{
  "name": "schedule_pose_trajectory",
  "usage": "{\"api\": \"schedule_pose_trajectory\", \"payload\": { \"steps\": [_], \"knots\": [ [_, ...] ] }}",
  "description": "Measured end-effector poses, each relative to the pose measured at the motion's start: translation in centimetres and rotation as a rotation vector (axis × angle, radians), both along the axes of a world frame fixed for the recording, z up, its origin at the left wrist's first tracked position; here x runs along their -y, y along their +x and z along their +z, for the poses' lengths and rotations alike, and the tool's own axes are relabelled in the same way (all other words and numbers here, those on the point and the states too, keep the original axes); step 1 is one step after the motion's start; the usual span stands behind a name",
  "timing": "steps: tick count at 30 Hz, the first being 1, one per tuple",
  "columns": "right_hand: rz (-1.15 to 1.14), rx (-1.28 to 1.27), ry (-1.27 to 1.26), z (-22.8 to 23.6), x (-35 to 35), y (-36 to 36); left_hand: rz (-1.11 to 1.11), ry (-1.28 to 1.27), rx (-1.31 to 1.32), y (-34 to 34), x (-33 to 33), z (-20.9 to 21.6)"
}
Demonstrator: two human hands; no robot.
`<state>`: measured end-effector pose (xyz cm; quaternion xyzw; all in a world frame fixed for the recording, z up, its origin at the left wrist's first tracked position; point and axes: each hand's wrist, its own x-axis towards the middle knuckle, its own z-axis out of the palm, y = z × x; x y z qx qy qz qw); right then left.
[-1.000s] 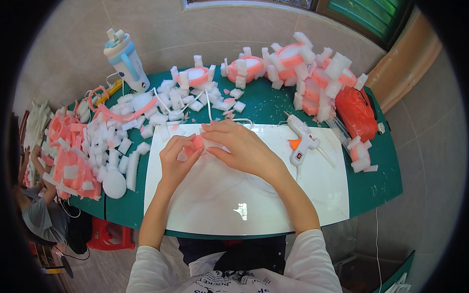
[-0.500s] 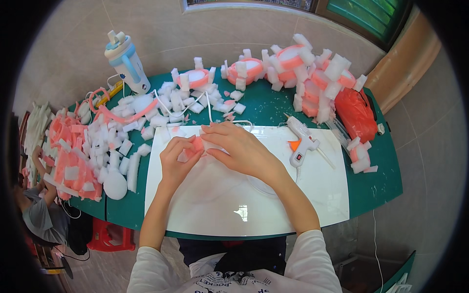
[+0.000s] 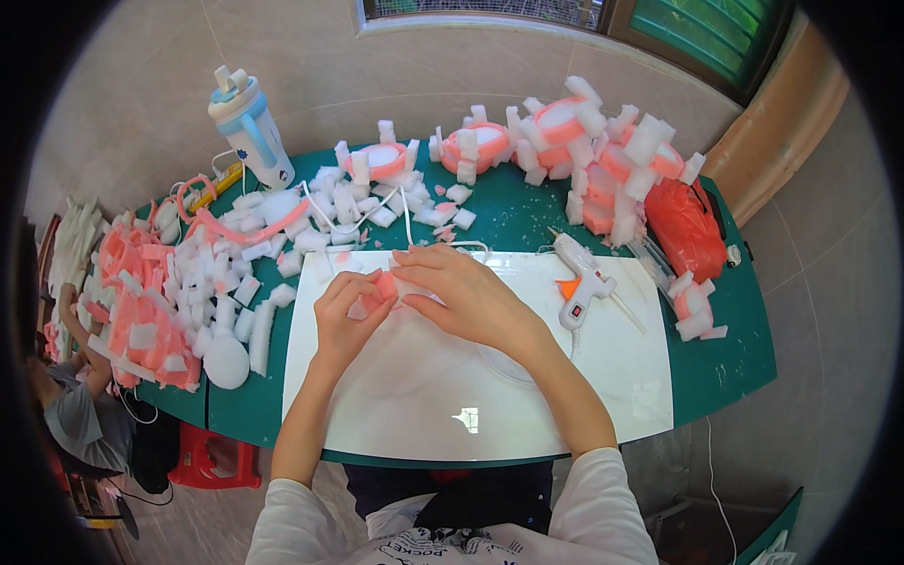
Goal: Assembling and gluing together pink and white foam pieces using a hot glue gun.
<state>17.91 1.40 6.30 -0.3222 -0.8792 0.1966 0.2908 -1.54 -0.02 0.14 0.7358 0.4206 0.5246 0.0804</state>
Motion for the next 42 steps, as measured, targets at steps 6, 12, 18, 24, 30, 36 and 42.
{"api": "schedule_pose_trajectory", "payload": {
  "steps": [6, 12, 18, 24, 30, 36, 42],
  "knots": [
    [0.02, -0.024, 0.064, -0.4, -0.2, 0.1, -0.002, -0.016, -0.006, 0.0, 0.0, -0.1],
    [0.001, -0.012, 0.002, -0.3, -0.1, 0.1, -0.003, -0.005, -0.007, 0.0, 0.1, 0.0],
    [-0.012, 0.004, -0.002, -0.1, 0.1, 0.0, -0.008, 0.002, 0.007, 0.0, 0.0, -0.1],
    [0.019, 0.014, 0.084, -0.3, -0.1, 0.1, -0.017, -0.009, 0.003, 0.0, 0.0, 0.1],
    [-0.008, 0.012, 0.036, 0.0, 0.2, -0.1, 0.004, 0.009, 0.013, 0.0, 0.0, 0.2],
    [-0.007, -0.015, 0.04, 0.4, 0.2, -0.1, 0.004, -0.065, 0.047, -0.2, 0.0, 0.1],
    [-0.023, -0.129, 0.076, 1.7, 0.2, -0.1, -0.012, -0.232, 0.178, -0.7, -0.2, 0.0]
  ]
}}
